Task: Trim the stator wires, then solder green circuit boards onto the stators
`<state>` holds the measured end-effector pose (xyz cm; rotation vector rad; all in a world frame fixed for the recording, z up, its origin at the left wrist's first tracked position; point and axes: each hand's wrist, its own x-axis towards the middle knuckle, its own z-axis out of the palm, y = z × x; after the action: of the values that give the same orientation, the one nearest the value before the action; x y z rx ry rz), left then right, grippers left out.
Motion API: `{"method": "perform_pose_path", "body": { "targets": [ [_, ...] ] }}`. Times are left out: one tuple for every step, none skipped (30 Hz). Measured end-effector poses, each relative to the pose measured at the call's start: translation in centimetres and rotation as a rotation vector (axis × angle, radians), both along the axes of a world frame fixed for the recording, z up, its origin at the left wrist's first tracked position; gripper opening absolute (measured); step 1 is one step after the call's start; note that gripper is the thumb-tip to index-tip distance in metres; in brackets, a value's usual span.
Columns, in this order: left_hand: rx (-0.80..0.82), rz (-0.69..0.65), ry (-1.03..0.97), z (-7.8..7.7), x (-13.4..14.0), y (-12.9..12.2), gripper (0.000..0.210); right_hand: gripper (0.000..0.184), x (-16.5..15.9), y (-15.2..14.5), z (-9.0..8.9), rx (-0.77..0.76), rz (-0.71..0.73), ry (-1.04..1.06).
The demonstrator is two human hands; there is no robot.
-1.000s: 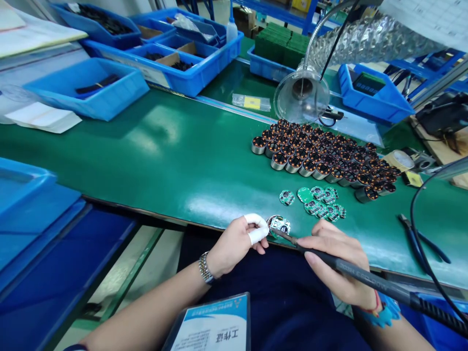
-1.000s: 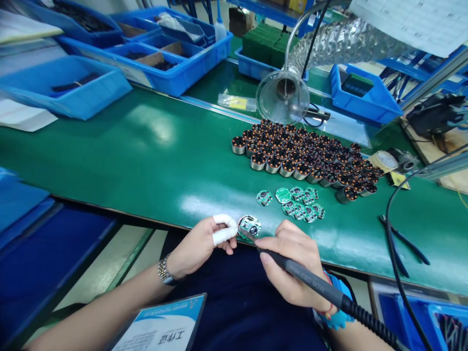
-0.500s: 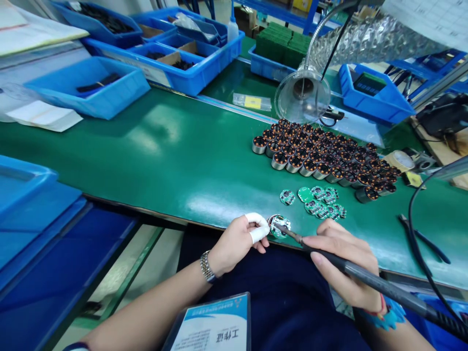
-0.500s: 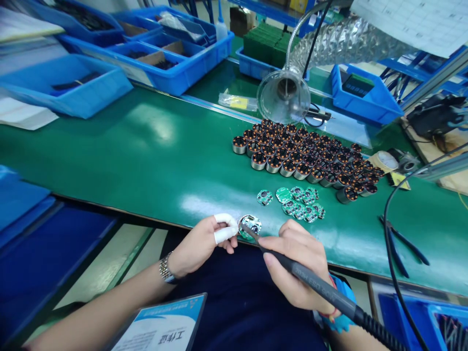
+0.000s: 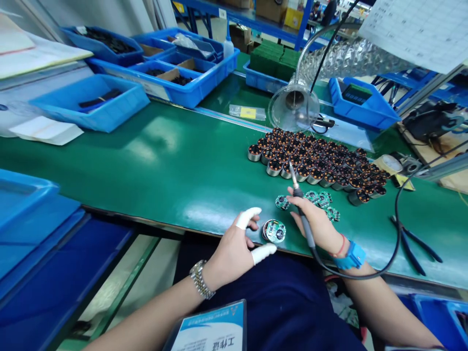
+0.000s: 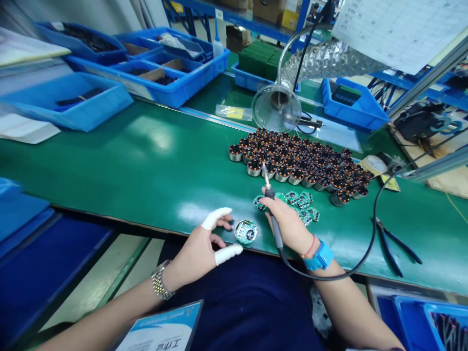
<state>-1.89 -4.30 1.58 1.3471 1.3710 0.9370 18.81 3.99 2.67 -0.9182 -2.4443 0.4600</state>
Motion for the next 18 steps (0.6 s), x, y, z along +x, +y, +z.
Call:
{"method": "perform_pose_path", "body": {
  "targets": [
    [0.098, -0.031, 0.091, -0.1, 0.2, 0.0, 0.078, 0.042, -0.2, 0.6, -0.3, -0.002, 0.056, -0.034],
    [0.175, -0.073, 0.162, -0.2, 0.5, 0.0, 0.083, 0.044, -0.5, 1.0, -0.5, 0.002, 0.106, -0.058],
    [0.225, -0.115, 0.21, -0.3, 0.7, 0.1, 0.083, 0.045, -0.8, 1.4, -0.6, 0.008, 0.148, -0.075],
    [0.249, -0.147, 0.237, -0.5, 0.9, 0.4, 0.082, 0.045, -1.0, 1.7, -0.7, 0.014, 0.175, -0.091],
    [0.252, -0.164, 0.25, -0.7, 1.0, 0.7, 0.08, 0.044, -1.2, 1.8, -0.8, 0.019, 0.187, -0.106],
    [0.243, -0.162, 0.259, -0.9, 0.7, 1.2, 0.08, 0.042, -1.4, 1.8, -0.8, 0.026, 0.19, -0.122],
    [0.226, -0.144, 0.27, -1.0, 0.2, 1.8, 0.08, 0.041, -1.5, 1.6, -0.8, 0.032, 0.183, -0.141],
    [0.206, -0.112, 0.285, -1.2, -0.6, 2.6, 0.081, 0.039, -1.5, 1.3, -0.8, 0.04, 0.164, -0.157],
    [0.185, -0.062, 0.311, -1.2, -1.8, 3.6, 0.082, 0.038, -1.5, 0.9, -0.8, 0.051, 0.136, -0.171],
    [0.163, -0.005, 0.346, -1.2, -3.2, 4.8, 0.084, 0.037, -1.5, 0.3, -0.9, 0.064, 0.099, -0.181],
    [0.137, 0.059, 0.384, -1.1, -4.8, 6.0, 0.085, 0.036, -1.4, -0.2, -0.9, 0.076, 0.055, -0.186],
    [0.121, 0.15, 0.438, -0.9, -6.3, 7.2, 0.087, 0.036, -1.3, -0.9, -1.0, 0.086, 0.004, -0.187],
    [0.122, 0.207, 0.509, -0.6, -7.8, 8.5, 0.089, 0.036, -1.2, -1.4, -1.1, 0.093, -0.047, -0.181],
    [0.167, 0.264, 0.612, -0.3, -9.0, 9.6, 0.092, 0.038, -1.1, -2.0, -1.2, 0.096, -0.088, -0.167],
    [0.255, 0.336, 0.727, 0.0, -9.8, 10.6, 0.094, 0.04, -0.9, -2.4, -1.3, 0.092, -0.108, -0.145],
    [0.329, 0.373, 0.796, 0.4, -10.3, 11.4, 0.091, 0.042, -0.7, -2.8, -1.3, 0.077, -0.104, -0.116],
    [0.385, 0.371, 0.83, 0.7, -10.3, 12.2, 0.085, 0.044, -0.4, -3.0, -1.4, 0.051, -0.077, -0.084],
    [0.408, 0.339, 0.809, 0.9, -9.9, 12.9, 0.077, 0.046, 0.0, -3.2, -1.4, 0.015, -0.032, -0.053]
  ]
}}
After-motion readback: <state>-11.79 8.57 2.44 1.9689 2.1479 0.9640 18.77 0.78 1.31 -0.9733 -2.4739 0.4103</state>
